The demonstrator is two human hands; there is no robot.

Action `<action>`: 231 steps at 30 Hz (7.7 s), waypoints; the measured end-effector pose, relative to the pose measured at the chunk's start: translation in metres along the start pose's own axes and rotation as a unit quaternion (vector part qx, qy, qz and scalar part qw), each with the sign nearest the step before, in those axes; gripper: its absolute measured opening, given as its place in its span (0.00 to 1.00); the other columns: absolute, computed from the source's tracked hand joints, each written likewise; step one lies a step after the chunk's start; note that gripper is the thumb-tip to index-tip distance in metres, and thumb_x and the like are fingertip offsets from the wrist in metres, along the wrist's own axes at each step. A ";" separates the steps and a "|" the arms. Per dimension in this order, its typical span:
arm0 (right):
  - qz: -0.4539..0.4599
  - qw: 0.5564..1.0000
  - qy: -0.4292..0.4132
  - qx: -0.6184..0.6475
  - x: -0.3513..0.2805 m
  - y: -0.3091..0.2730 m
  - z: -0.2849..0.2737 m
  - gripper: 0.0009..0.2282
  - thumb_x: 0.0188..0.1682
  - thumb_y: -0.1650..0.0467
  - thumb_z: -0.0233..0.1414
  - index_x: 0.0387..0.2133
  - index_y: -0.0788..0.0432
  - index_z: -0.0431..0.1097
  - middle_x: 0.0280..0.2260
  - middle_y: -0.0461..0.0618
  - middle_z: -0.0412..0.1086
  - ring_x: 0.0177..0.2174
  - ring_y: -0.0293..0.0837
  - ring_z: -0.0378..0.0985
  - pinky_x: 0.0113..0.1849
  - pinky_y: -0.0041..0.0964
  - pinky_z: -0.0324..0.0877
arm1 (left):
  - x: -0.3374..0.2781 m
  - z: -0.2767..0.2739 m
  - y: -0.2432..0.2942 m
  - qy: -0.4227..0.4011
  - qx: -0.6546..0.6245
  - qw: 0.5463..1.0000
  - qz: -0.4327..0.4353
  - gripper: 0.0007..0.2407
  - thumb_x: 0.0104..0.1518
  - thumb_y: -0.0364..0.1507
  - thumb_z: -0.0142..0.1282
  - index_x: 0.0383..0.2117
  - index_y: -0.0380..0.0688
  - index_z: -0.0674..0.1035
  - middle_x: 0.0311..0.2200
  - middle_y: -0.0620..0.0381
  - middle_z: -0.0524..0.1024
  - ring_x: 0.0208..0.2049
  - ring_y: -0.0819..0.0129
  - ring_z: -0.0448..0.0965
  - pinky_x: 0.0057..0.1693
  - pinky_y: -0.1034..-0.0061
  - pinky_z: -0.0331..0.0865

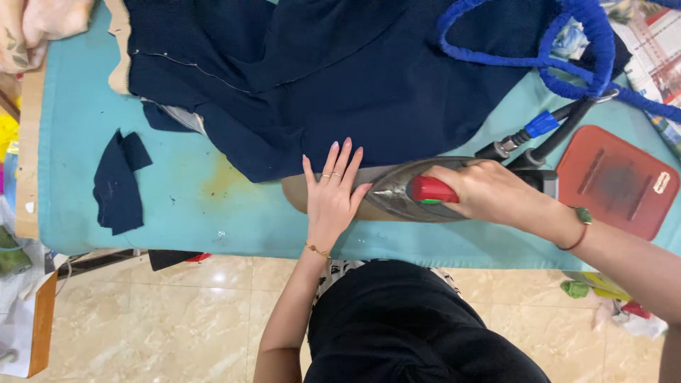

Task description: Cutting out fabric patterns with scissors and then using a steam iron to press fabric on a tailoring ham/pad.

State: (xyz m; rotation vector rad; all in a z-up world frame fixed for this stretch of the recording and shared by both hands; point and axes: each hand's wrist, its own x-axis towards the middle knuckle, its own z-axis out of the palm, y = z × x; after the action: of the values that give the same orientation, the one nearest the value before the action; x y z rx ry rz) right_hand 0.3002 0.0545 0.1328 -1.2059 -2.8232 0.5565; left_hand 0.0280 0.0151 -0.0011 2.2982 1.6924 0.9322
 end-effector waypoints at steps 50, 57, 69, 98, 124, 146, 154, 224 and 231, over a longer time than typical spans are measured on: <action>0.154 0.904 0.325 -0.233 -0.047 0.158 0.124 0.08 0.46 0.78 0.56 0.35 0.58 0.67 0.37 0.49 0.68 0.42 0.49 0.70 0.53 0.46 0.60 | -0.065 -0.022 -0.092 0.135 0.099 0.980 0.109 0.08 0.49 0.23 0.61 0.34 0.44 0.78 0.35 0.55 0.72 0.38 0.56 0.73 0.47 0.56 0.65; 0.191 0.920 0.260 -0.225 -0.040 0.129 0.136 0.13 0.50 0.76 0.57 0.47 0.55 0.72 0.40 0.49 0.68 0.45 0.49 0.70 0.50 0.45 0.60 | -0.108 -0.008 -0.074 0.086 0.041 0.995 0.005 0.15 0.56 0.25 0.60 0.50 0.49 0.80 0.40 0.57 0.70 0.42 0.60 0.72 0.51 0.61 0.64; 0.270 0.915 0.202 -0.221 -0.155 0.089 0.053 0.23 0.55 0.61 0.62 0.61 0.52 0.65 0.57 0.56 0.62 0.56 0.56 0.63 0.58 0.54 0.56 | -0.019 -0.032 -0.032 -0.063 0.009 0.995 0.076 0.30 0.57 0.46 0.58 0.65 0.47 0.70 0.68 0.59 0.62 0.69 0.61 0.59 0.72 0.44 0.45; 0.202 0.977 0.035 0.056 -0.042 0.001 -0.038 0.30 0.45 0.55 0.52 0.63 0.44 0.61 0.27 0.62 0.75 0.25 0.64 0.79 0.28 0.53 0.73 | -0.026 -0.026 -0.043 0.014 -0.066 0.996 0.059 0.12 0.63 0.30 0.57 0.52 0.55 0.82 0.62 0.64 0.72 0.65 0.63 0.66 0.71 0.51 0.49; -0.175 0.975 0.023 -0.133 0.170 -0.035 -0.023 0.21 0.52 0.49 0.51 0.37 0.54 0.72 0.16 0.56 0.70 0.21 0.60 0.76 0.23 0.50 0.69 | -0.080 0.010 -0.004 0.092 0.074 0.993 -0.008 0.20 0.59 0.26 0.56 0.59 0.52 0.76 0.58 0.58 0.70 0.62 0.61 0.69 0.70 0.47 0.55; -0.173 0.982 -0.036 -0.064 0.126 -0.033 -0.038 0.21 0.49 0.50 0.52 0.36 0.55 0.71 0.19 0.55 0.72 0.23 0.60 0.76 0.23 0.50 0.68 | -0.105 0.027 -0.006 0.152 0.044 0.987 -0.010 0.13 0.61 0.32 0.60 0.52 0.55 0.79 0.55 0.61 0.73 0.61 0.62 0.70 0.71 0.44 0.52; -0.137 0.988 -0.041 -0.052 0.109 -0.035 -0.037 0.21 0.47 0.50 0.53 0.37 0.54 0.72 0.18 0.56 0.71 0.22 0.61 0.76 0.23 0.52 0.68 | -0.072 -0.003 0.008 0.179 0.018 0.975 -0.132 0.09 0.60 0.30 0.63 0.46 0.52 0.82 0.40 0.63 0.74 0.43 0.66 0.74 0.57 0.63 0.57; -0.092 0.975 0.053 -0.194 0.080 -0.047 -0.009 0.16 0.39 0.61 0.64 0.35 0.55 0.69 0.19 0.49 0.72 0.20 0.52 0.73 0.31 0.41 0.69 | -0.093 -0.057 0.009 0.198 -0.475 0.814 -0.271 0.10 0.66 0.26 0.55 0.50 0.43 0.70 0.31 0.58 0.68 0.34 0.76 0.68 0.45 0.78 0.66; -0.107 0.977 0.085 -0.161 0.079 -0.047 -0.008 0.17 0.39 0.62 0.64 0.35 0.55 0.69 0.22 0.50 0.74 0.23 0.50 0.75 0.32 0.39 0.68 | -0.080 0.007 -0.001 0.087 -0.072 0.994 -0.011 0.11 0.55 0.31 0.67 0.37 0.43 0.77 0.38 0.55 0.74 0.35 0.61 0.75 0.41 0.66 0.65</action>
State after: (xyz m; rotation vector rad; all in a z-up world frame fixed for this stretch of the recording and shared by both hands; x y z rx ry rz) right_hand 0.2132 0.0826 0.1462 -0.9111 -2.9143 -0.0166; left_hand 0.0172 -0.0546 -0.0387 2.1584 1.6486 1.2391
